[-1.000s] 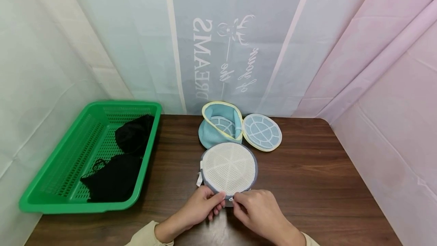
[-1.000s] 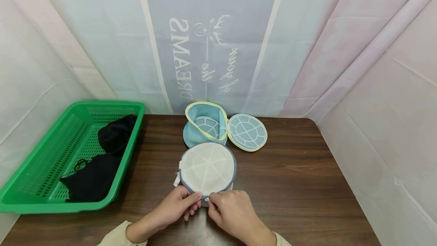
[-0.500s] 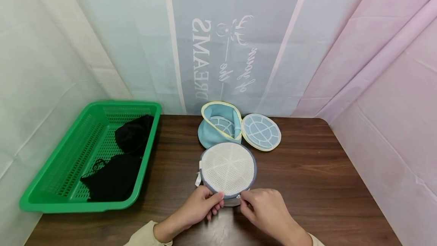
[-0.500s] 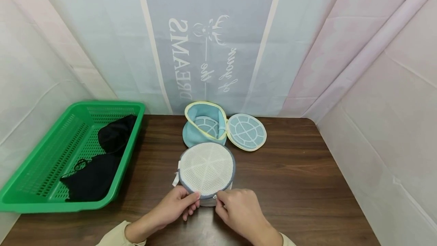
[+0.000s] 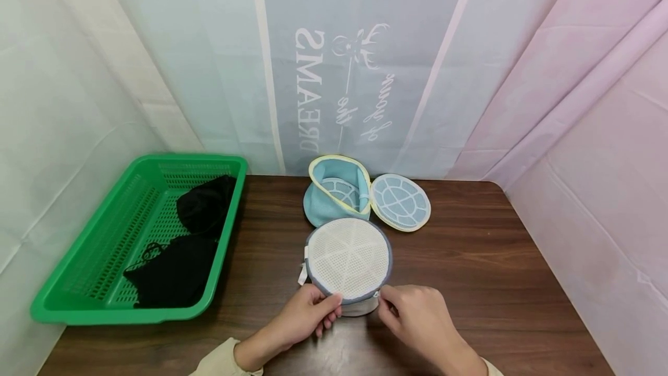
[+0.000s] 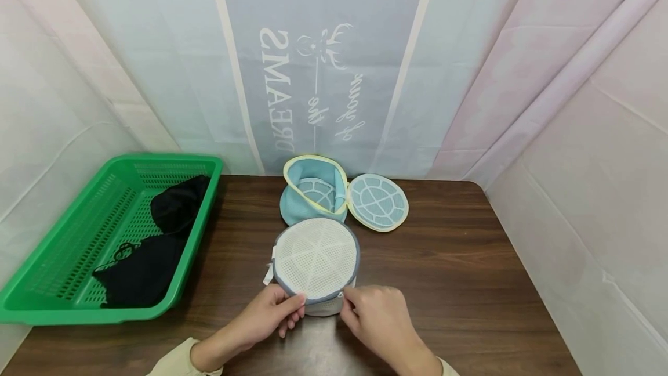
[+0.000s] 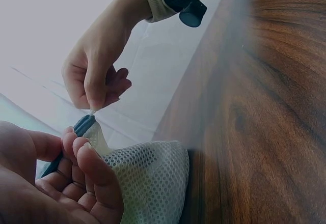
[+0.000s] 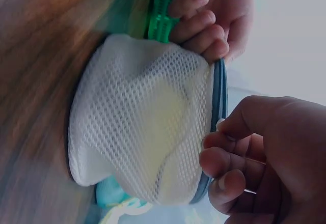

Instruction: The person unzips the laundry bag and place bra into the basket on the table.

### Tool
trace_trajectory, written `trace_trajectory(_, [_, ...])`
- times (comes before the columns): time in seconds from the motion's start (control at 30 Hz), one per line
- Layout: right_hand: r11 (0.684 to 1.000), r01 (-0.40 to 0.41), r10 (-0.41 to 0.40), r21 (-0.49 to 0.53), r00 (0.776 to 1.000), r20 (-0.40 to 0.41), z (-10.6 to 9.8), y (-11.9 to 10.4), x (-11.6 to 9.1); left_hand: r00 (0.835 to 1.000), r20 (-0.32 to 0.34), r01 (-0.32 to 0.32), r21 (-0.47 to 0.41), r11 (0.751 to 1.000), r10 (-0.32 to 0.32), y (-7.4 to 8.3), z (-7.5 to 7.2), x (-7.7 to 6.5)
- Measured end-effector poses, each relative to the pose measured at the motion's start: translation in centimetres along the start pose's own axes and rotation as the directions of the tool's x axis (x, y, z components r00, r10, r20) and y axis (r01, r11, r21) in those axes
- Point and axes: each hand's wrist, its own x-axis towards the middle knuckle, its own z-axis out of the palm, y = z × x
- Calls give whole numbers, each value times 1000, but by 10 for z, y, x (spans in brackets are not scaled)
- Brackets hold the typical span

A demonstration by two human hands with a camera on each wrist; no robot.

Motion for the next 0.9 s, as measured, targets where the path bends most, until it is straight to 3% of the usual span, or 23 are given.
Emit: trace_trajectory(0.9, [982, -155, 155, -104, 988, -15, -11, 33, 8, 1000, 21, 6, 1, 1000, -6, 4, -2, -5])
